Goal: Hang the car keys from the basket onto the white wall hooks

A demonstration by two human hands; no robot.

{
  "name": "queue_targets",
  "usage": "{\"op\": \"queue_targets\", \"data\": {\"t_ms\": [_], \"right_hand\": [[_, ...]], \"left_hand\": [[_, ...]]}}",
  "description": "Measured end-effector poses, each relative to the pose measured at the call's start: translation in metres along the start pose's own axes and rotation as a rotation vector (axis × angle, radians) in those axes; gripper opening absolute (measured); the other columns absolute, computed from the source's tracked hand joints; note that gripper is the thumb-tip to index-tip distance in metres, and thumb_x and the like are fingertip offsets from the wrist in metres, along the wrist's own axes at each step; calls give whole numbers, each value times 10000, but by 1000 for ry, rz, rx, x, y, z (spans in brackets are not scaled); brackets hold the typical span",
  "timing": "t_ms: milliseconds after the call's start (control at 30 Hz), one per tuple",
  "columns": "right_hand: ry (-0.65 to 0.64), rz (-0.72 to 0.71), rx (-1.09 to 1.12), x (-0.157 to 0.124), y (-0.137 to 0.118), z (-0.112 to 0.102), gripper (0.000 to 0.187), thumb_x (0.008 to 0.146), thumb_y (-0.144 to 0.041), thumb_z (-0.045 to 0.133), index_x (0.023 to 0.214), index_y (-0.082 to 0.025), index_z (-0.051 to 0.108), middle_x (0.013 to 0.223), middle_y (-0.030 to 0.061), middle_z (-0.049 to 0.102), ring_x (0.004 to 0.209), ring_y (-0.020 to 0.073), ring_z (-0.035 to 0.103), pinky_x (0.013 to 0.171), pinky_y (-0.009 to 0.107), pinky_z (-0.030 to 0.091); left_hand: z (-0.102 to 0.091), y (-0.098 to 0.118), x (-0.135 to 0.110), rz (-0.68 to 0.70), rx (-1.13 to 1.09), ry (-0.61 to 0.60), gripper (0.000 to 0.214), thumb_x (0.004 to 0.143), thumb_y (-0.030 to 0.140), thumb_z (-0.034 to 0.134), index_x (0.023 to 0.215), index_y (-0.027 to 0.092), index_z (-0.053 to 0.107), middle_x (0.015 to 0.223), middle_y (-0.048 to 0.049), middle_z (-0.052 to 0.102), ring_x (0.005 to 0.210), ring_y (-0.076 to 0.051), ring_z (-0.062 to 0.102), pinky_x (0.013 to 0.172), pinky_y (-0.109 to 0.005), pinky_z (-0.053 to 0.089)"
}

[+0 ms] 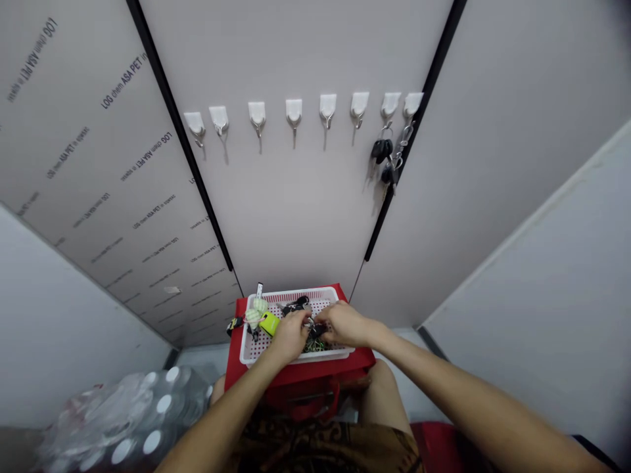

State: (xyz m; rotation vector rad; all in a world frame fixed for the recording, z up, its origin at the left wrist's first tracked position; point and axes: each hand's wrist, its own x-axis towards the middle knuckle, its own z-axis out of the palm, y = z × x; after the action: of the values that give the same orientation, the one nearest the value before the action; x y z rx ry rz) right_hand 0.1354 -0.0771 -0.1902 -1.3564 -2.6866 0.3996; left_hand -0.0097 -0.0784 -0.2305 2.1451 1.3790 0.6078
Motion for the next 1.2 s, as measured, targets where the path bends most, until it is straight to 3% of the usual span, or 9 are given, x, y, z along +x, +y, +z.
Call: {"op": "queue_targets", "data": {"t_ms": [133, 300, 433, 600, 767, 900, 1000, 1100, 1200], "right_hand": [[14, 68, -34, 5, 1, 19, 235, 648, -180, 401, 842, -185, 534, 817, 57, 584, 766, 159, 506, 661, 249, 322], [80, 114, 81, 9, 10, 18, 213, 684, -194, 360, 782, -180, 548, 732, 41, 592, 674, 132, 511, 582, 207, 337], [174, 45, 89, 5, 11, 17, 211, 692, -182, 353, 771, -168, 548, 748, 53, 579, 699, 133, 493, 629, 220, 342], [163, -141, 153, -3, 10, 17, 188, 691, -182, 367, 749, -155, 543, 736, 62, 569, 723, 139, 482, 670, 241, 346], [481, 153, 540, -3, 20, 3, 179, 697, -229, 360, 755, -161, 515, 696, 28, 552, 653, 115, 488, 624, 240, 366], [452, 279, 913, 2, 22, -6, 137, 658, -250, 392, 643, -148, 483, 580, -12, 510, 537, 91, 470, 545, 229, 376], [435, 276, 1119, 2, 14, -14, 94, 618, -220, 416, 587, -147, 466, 530, -28, 495, 511, 81, 463, 540, 226, 375], [371, 227, 1336, -2, 7, -25, 73, 593, -179, 402, 562, -148, 461, 508, -29, 509, 501, 83, 474, 557, 239, 382], [343, 188, 1453, -7, 6, -31, 73, 561, -149, 403, 545, -142, 473, 518, -23, 524, 504, 82, 483, 576, 243, 384]], "left_hand": [[2, -3, -1, -31, -54, 7, 409, 555, 20, 363, 936, 135, 454, 815, -34, 541, 764, -107, 471, 726, -227, 355], [-1, -1, -2, -25, -102, -1, 327, 597, 95, 400, 910, 157, 470, 801, -23, 546, 750, -111, 480, 714, -235, 364], [-1, 1, 1, -20, -56, 22, 311, 600, 112, 423, 903, 151, 479, 828, -38, 548, 773, -131, 474, 727, -255, 355], [2, 0, 3, 52, -2, 9, 254, 616, 116, 404, 841, 143, 518, 871, -70, 537, 831, -166, 456, 753, -287, 335], [1, 1, 6, -21, -268, 31, 264, 684, 215, 353, 903, 140, 481, 850, -72, 546, 782, -146, 483, 732, -285, 354], [0, 7, 16, -11, -600, 89, 383, 660, 207, 405, 1035, 139, 368, 972, -81, 489, 813, -117, 471, 738, -253, 361], [-1, 16, 24, 16, -751, 40, 457, 608, 157, 468, 1051, 148, 359, 1022, -77, 462, 850, -118, 455, 749, -246, 354], [-6, 26, 28, 63, -824, -45, 373, 576, 120, 493, 948, 141, 462, 923, -44, 522, 823, -113, 462, 762, -236, 337], [-14, 33, 27, 22, -814, -63, 257, 600, 152, 471, 851, 120, 516, 766, -23, 558, 672, -95, 481, 665, -224, 371]]}}
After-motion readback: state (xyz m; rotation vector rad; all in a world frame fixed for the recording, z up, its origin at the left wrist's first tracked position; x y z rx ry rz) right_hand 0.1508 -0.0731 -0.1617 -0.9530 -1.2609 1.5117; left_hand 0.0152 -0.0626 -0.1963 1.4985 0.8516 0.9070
